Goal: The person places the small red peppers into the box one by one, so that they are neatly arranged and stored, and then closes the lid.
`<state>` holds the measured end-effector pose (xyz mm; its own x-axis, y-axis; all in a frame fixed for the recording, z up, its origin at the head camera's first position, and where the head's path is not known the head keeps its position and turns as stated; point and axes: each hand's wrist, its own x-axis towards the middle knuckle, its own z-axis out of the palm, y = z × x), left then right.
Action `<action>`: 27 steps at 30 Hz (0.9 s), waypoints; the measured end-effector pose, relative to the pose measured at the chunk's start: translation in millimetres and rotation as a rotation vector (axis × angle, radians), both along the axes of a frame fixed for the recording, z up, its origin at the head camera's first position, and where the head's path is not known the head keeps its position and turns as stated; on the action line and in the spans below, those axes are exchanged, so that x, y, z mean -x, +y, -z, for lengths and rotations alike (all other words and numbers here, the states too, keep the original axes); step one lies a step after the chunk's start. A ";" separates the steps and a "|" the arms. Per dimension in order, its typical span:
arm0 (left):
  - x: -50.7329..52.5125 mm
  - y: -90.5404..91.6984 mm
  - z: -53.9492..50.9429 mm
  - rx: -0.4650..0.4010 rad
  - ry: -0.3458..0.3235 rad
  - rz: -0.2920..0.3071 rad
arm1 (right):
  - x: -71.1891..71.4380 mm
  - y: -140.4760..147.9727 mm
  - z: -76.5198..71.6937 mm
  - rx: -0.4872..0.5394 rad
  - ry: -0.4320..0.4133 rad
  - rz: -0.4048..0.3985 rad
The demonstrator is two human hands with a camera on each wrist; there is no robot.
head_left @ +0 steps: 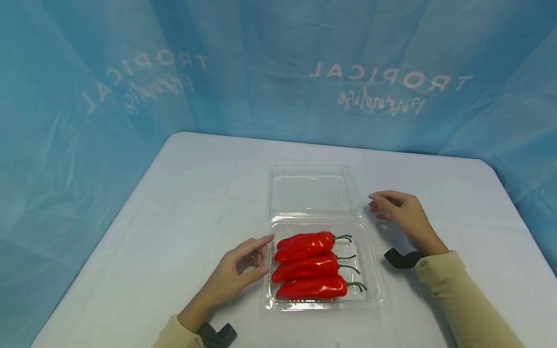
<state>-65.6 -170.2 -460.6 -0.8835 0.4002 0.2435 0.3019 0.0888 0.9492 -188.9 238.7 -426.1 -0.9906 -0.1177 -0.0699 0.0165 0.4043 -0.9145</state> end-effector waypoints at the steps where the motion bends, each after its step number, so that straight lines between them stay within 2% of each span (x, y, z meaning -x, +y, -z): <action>1: -0.2 -0.1 -0.4 -0.002 -0.002 -0.005 | 1.2 -1.8 5.1 0.004 -0.021 -0.010; 5: -0.1 -0.3 -1.5 -0.007 -0.006 -0.013 | 1.6 -11.1 15.3 0.004 -0.058 -0.029; 11: -0.2 0.5 -1.0 -0.014 0.025 -0.023 | -0.7 -16.9 15.7 0.026 -0.073 -0.019; 15: 0.8 0.9 -0.4 -0.022 0.028 -0.025 | -1.0 -16.3 17.7 0.077 -0.061 -0.025; 18: 1.8 0.5 0.4 -0.020 0.020 -0.034 | -2.7 -13.6 17.8 0.137 -0.016 -0.044; 21: 2.1 0.1 0.8 -0.013 0.003 -0.049 | -4.7 -9.0 17.8 0.189 0.067 -0.085; 27: 3.2 1.9 1.2 -0.013 -0.036 -0.053 | -9.7 6.8 16.8 0.258 0.244 -0.234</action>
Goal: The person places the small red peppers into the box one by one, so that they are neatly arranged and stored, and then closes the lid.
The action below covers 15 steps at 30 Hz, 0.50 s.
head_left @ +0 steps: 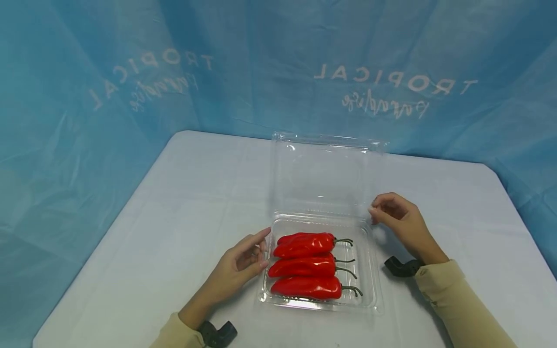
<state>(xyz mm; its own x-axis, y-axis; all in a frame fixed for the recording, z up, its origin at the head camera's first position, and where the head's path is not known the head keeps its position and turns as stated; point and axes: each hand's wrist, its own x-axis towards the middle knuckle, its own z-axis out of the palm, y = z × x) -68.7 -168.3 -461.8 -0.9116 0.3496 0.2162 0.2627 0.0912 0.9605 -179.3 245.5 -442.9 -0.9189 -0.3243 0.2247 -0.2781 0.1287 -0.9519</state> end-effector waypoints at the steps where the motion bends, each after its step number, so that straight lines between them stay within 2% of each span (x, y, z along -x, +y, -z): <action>1: 0.2 0.3 0.0 -0.010 -0.008 0.006 | -2.0 3.3 -0.4 0.011 0.017 -0.033; 4: 0.9 1.1 0.2 -0.045 -0.045 0.021 | -9.4 13.9 -0.7 0.028 0.013 -0.134; 10: 5.5 2.9 0.6 -0.071 -0.107 0.062 | -23.6 29.9 2.1 0.002 -0.047 -0.262; 15: 10.0 2.1 -0.6 -0.052 -0.230 0.061 | -38.9 33.9 6.5 0.004 -0.046 -0.330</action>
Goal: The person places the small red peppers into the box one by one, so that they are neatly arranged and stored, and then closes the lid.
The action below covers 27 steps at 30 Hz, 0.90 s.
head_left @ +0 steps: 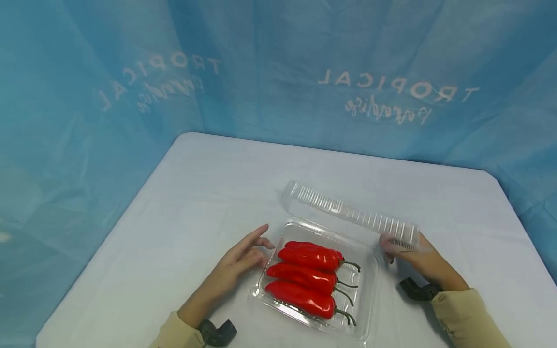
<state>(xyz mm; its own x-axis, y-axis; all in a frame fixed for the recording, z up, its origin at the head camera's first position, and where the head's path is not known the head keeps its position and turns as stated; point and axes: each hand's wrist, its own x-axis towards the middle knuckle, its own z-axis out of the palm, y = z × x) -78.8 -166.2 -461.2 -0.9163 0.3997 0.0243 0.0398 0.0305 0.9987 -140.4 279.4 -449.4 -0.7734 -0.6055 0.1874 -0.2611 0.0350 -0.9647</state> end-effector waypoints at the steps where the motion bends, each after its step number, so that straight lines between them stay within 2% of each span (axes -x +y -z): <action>1: 0.3 -0.3 0.0 0.003 -0.019 0.003 | -3.6 -0.4 0.4 0.009 0.014 -0.010; 4: 0.2 -1.9 1.3 -0.030 -0.038 0.038 | -13.0 -5.6 -1.2 0.036 0.043 -0.029; 7: -0.4 -5.0 3.9 -0.063 0.001 0.064 | -19.2 -16.0 -5.8 0.070 0.035 -0.023; 10: 0.2 -8.1 5.9 -0.102 0.033 0.078 | -23.4 -29.6 -10.3 0.009 0.029 0.086; 15: 1.4 -9.6 8.6 -0.144 0.039 0.098 | -26.1 -47.3 -13.8 -0.189 -0.030 0.354; 20: 2.0 -8.9 10.4 -0.172 0.047 0.120 | -25.7 -54.1 -12.6 -0.189 -0.143 0.597; 23: 2.1 -8.4 10.2 -0.159 0.043 0.113 | -24.6 -54.8 -9.3 -0.153 -0.165 0.677; 27: 3.0 -7.2 9.3 -0.126 0.036 0.075 | -22.9 -54.3 -5.0 -0.098 -0.111 0.691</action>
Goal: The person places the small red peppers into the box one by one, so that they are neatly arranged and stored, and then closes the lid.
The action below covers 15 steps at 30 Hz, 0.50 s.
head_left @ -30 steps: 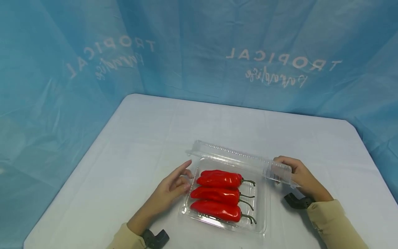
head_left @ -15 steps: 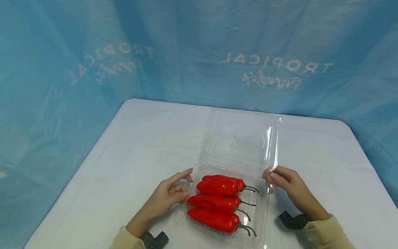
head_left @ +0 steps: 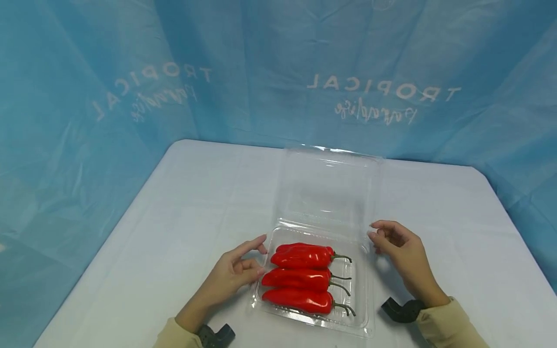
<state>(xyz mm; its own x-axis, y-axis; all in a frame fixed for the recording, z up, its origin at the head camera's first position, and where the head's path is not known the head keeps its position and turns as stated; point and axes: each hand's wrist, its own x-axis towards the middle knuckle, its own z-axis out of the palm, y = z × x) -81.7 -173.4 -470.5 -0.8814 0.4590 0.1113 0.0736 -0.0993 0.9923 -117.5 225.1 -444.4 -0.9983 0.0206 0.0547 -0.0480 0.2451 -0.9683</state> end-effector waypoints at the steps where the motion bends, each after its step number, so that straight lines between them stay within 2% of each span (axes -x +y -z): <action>1: 0.2 -0.1 0.1 0.001 0.001 -0.009 | 0.6 -0.1 0.8 0.004 0.028 -0.012; 5: 0.1 0.0 0.9 -0.018 0.006 -0.031 | 1.3 1.7 2.1 0.034 0.120 -0.108; 10: -1.9 0.8 0.4 -0.036 -0.013 -0.045 | 1.1 8.2 7.7 0.086 0.171 -0.271; 15: -3.5 1.0 -0.4 0.002 -0.053 -0.086 | -0.6 11.0 14.1 0.139 0.199 -0.415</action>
<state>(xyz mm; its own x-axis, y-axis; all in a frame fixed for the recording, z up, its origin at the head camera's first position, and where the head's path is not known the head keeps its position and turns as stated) -78.2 -172.3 -470.1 -0.9223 0.3815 0.0625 0.0291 -0.0926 0.9953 -116.8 236.1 -458.6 -0.8941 -0.3569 0.2707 -0.3023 0.0349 -0.9526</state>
